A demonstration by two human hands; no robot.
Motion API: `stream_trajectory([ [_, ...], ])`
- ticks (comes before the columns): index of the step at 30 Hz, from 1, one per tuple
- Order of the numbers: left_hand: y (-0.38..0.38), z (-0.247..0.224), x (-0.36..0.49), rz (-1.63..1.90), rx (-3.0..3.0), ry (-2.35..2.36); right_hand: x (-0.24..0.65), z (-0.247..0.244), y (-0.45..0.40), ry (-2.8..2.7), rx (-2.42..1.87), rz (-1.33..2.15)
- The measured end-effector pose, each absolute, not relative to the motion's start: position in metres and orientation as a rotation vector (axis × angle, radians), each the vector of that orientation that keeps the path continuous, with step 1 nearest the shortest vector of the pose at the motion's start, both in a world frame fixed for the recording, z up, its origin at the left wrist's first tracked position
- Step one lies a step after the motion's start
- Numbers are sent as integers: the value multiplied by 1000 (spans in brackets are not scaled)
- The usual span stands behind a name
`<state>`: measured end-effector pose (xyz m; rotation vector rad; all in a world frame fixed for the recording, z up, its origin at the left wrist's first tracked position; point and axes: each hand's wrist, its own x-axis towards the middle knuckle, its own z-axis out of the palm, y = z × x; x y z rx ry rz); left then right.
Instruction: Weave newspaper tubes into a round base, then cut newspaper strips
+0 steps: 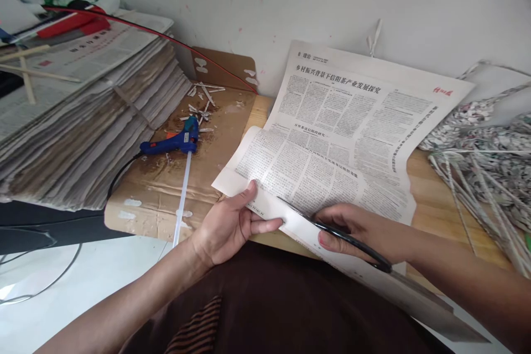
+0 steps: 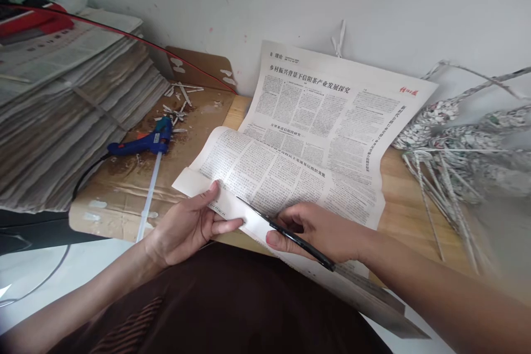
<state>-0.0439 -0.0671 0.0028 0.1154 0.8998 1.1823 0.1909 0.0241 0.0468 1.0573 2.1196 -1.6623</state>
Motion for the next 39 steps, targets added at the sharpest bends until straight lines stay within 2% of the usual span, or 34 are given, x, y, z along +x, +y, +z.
stream_trajectory([
  [21, -65, 5, -42, 1187, 44, 918, 196, 45, 19, 2018, 1115, -1733],
  [39, -67, 9, -41, 1160, 34, 905, 184, 48, 17, 2071, 1168, -1612],
])
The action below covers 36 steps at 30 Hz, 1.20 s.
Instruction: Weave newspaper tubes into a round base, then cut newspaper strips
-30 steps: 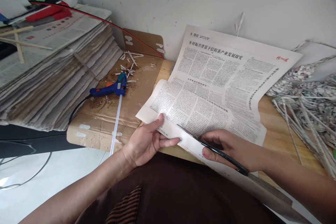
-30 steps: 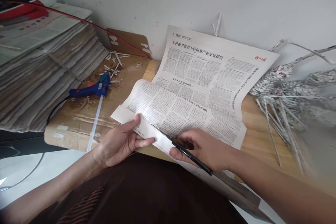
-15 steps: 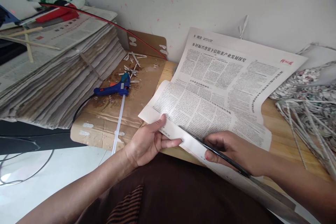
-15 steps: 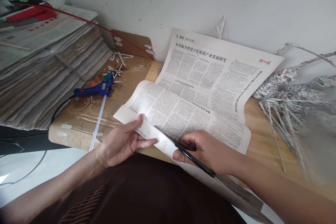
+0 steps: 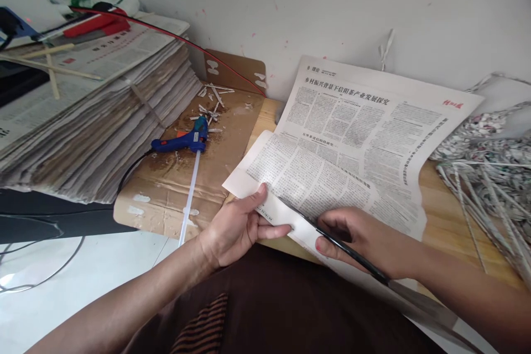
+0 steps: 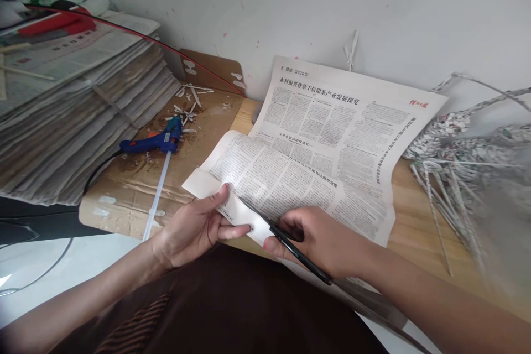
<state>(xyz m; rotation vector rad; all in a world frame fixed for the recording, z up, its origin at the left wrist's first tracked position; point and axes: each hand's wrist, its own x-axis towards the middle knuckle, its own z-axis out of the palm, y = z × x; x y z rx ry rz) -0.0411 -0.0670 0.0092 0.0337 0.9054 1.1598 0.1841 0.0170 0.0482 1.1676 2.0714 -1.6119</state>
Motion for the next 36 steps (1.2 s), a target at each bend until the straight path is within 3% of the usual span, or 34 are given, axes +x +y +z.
stream_trajectory([
  [36, -69, 9, -55, 1220, 10, 958, 179, 47, 16, 2104, 1141, -1617],
])
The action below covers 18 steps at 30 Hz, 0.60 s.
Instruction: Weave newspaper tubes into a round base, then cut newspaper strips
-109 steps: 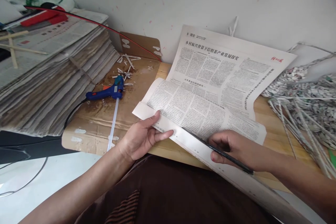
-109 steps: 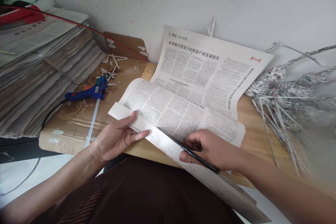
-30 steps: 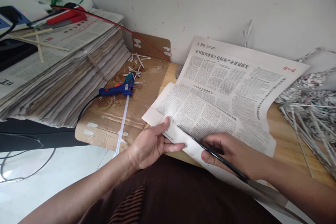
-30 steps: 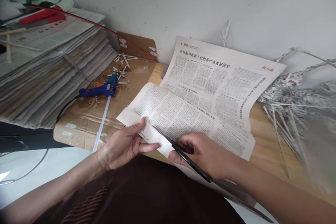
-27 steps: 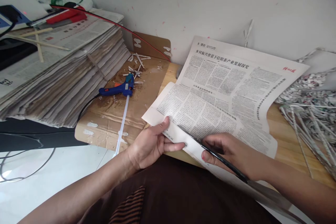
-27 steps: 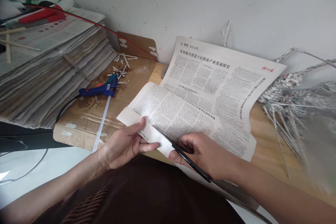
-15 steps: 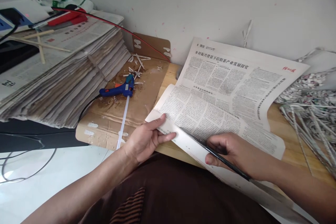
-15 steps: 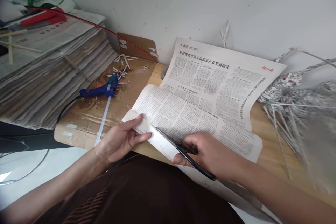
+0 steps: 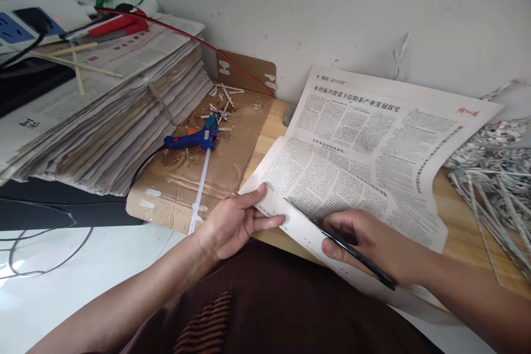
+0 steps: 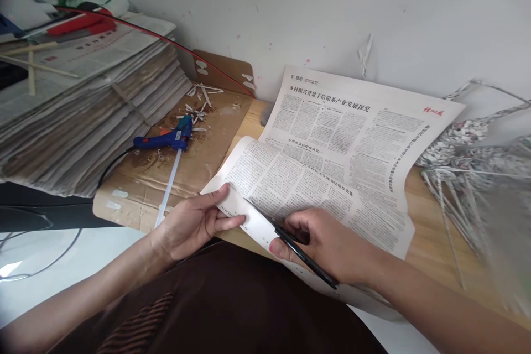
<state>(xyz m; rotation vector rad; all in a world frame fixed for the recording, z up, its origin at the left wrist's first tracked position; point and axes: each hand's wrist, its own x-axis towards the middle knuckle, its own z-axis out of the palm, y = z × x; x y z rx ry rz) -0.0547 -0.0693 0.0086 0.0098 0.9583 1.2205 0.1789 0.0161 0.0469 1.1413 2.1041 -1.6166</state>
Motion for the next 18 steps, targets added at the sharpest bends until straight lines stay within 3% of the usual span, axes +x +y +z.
stream_trajectory([
  [9, -69, 10, -55, 1214, -9, 962, 182, 44, 15, 2038, 1165, -1679],
  [18, -70, 11, -56, 1206, -27, 905, 180, 47, 18, 2157, 1197, -1518],
])
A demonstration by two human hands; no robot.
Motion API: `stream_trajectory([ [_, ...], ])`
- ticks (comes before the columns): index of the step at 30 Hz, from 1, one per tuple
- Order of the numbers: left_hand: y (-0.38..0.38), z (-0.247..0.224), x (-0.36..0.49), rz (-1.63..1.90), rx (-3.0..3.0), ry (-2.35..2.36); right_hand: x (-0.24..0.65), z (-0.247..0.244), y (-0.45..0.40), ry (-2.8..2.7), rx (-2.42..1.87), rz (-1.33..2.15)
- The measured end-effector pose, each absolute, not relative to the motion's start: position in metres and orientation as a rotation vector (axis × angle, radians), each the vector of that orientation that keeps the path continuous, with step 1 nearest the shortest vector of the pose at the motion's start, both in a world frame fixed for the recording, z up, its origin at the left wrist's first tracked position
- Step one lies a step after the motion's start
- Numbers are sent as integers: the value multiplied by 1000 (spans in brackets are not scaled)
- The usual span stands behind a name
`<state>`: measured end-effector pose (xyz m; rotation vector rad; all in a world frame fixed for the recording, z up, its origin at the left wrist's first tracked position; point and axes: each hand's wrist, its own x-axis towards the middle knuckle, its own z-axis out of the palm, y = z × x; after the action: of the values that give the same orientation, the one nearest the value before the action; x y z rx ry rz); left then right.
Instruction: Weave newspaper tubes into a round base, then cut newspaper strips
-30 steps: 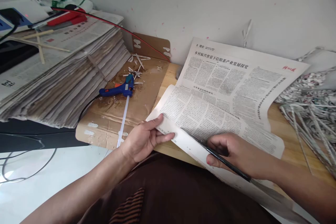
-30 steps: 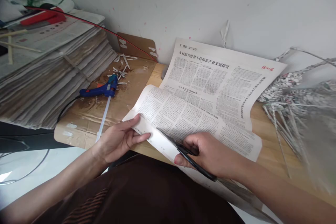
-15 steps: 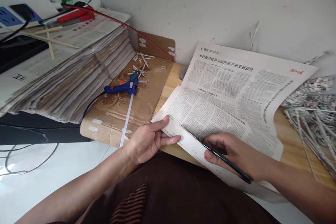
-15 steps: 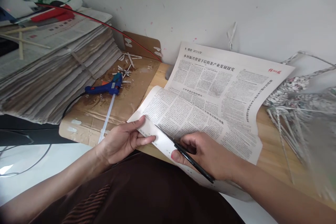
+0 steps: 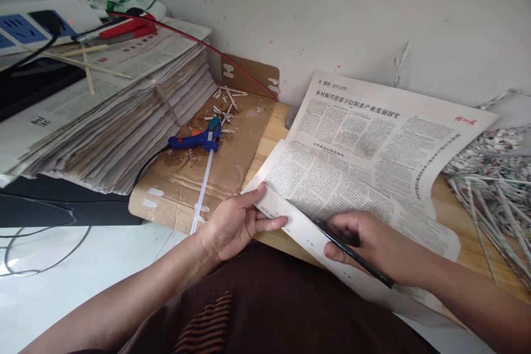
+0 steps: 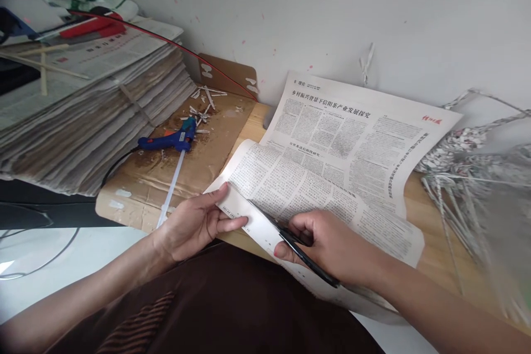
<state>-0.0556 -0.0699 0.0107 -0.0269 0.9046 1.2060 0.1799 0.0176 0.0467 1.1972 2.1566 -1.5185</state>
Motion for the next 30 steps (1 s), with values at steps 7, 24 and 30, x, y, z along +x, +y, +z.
stream_trajectory([
  [7, -71, 11, -54, 1190, -25, 891, 160, 61, 17, 2119, 1214, -1505],
  [24, -71, 11, -57, 1190, -31, 871, 163, 50, 16, 2131, 1208, -1558],
  [30, -73, 9, -56, 1172, -1, 845, 143, 67, 16, 2139, 1206, -1507],
])
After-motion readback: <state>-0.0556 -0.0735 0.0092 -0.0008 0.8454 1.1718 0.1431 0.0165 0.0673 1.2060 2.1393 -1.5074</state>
